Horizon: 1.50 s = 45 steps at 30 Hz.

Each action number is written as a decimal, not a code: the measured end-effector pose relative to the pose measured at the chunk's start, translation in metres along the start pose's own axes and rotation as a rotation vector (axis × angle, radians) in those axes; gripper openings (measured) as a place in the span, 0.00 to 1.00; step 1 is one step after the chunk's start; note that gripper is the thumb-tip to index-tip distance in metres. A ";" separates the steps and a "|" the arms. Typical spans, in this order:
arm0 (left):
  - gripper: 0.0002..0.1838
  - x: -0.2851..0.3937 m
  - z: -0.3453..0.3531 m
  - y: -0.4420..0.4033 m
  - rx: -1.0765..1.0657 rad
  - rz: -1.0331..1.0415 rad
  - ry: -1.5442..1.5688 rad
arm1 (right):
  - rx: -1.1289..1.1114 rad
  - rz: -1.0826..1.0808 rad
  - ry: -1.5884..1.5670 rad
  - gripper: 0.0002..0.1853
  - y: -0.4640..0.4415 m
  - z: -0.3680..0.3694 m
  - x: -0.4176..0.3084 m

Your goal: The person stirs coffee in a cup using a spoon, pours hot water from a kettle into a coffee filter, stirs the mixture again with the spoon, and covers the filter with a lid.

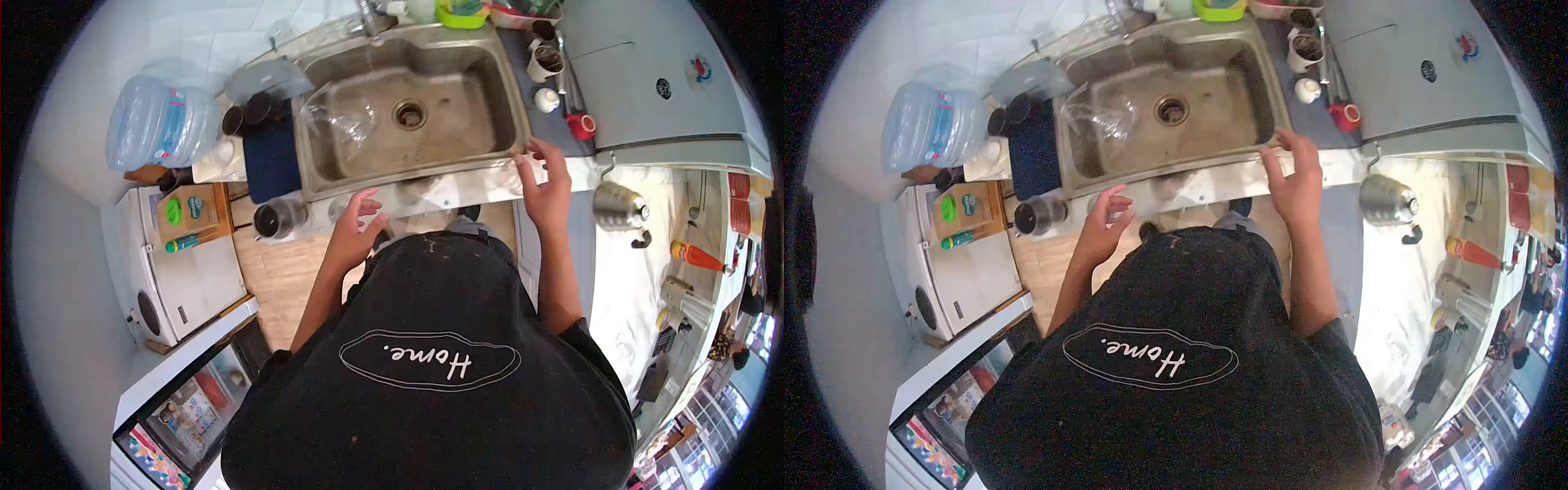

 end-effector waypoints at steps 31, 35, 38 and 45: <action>0.23 0.125 0.166 -0.124 0.040 0.056 0.180 | 0.207 0.338 -0.263 0.22 -0.248 0.010 0.211; 0.23 0.122 0.168 -0.127 0.043 0.023 0.196 | 0.099 0.446 -0.194 0.21 -0.245 -0.006 0.196; 0.23 0.131 0.170 -0.127 0.045 0.018 0.214 | 0.093 0.405 -0.199 0.22 -0.238 -0.026 0.172; 0.24 0.126 0.173 -0.128 0.042 0.067 0.177 | 0.199 0.197 -0.213 0.19 -0.206 -0.055 0.146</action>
Point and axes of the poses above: each hand's wrist, its own y-axis away from the middle knuckle, its own z-axis out of the palm, x = y × z, the point moved 4 cm from there along -y, towards the middle knuckle
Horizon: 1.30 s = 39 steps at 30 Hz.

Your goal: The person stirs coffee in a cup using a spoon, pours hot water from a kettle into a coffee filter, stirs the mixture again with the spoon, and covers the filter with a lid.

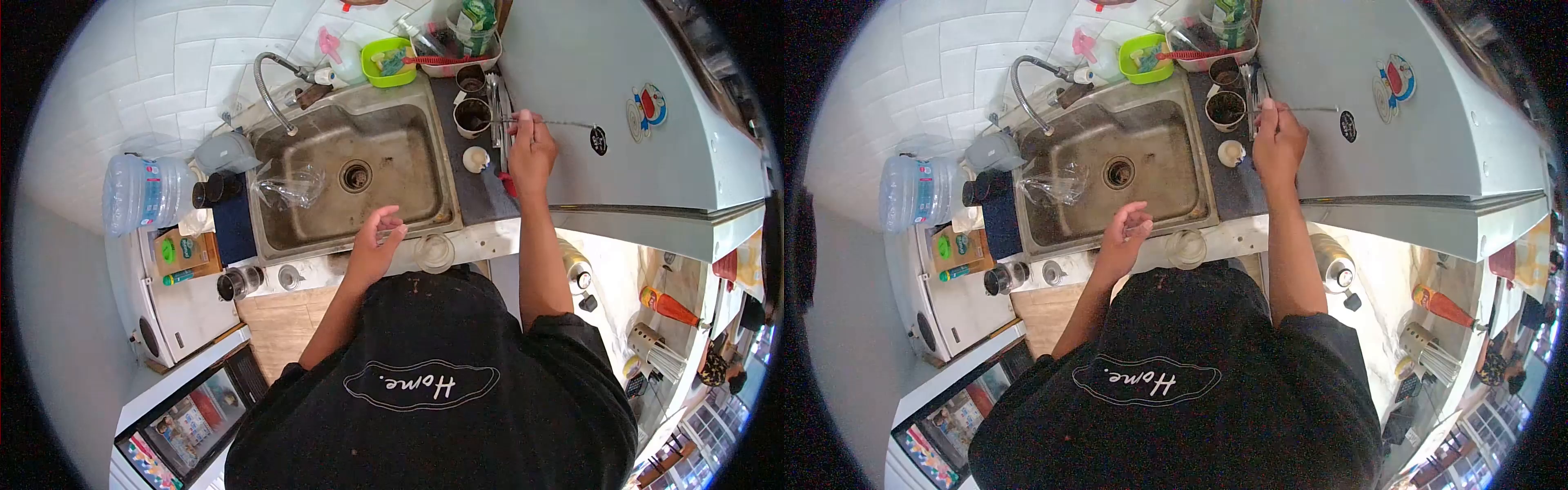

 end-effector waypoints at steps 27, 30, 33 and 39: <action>0.24 -0.012 -0.003 0.009 0.017 0.030 0.055 | 0.034 0.095 -0.285 0.12 0.059 -0.022 0.000; 0.24 -0.015 -0.006 0.012 0.009 0.028 0.049 | 0.090 0.044 -0.299 0.12 0.065 -0.021 0.001; 0.25 -0.014 -0.009 0.018 0.015 0.018 0.040 | 0.140 0.009 -0.290 0.12 0.067 -0.022 0.001; 0.26 -0.017 -0.031 0.034 -0.007 0.026 0.020 | 0.095 0.181 -0.546 0.13 0.088 -0.013 -0.002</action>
Point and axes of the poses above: each hand's wrist, its own y-axis away from the middle knuckle, its own z-axis out of the palm, x = y × z, the point moved 4 cm from there along -y, towards the middle knuckle
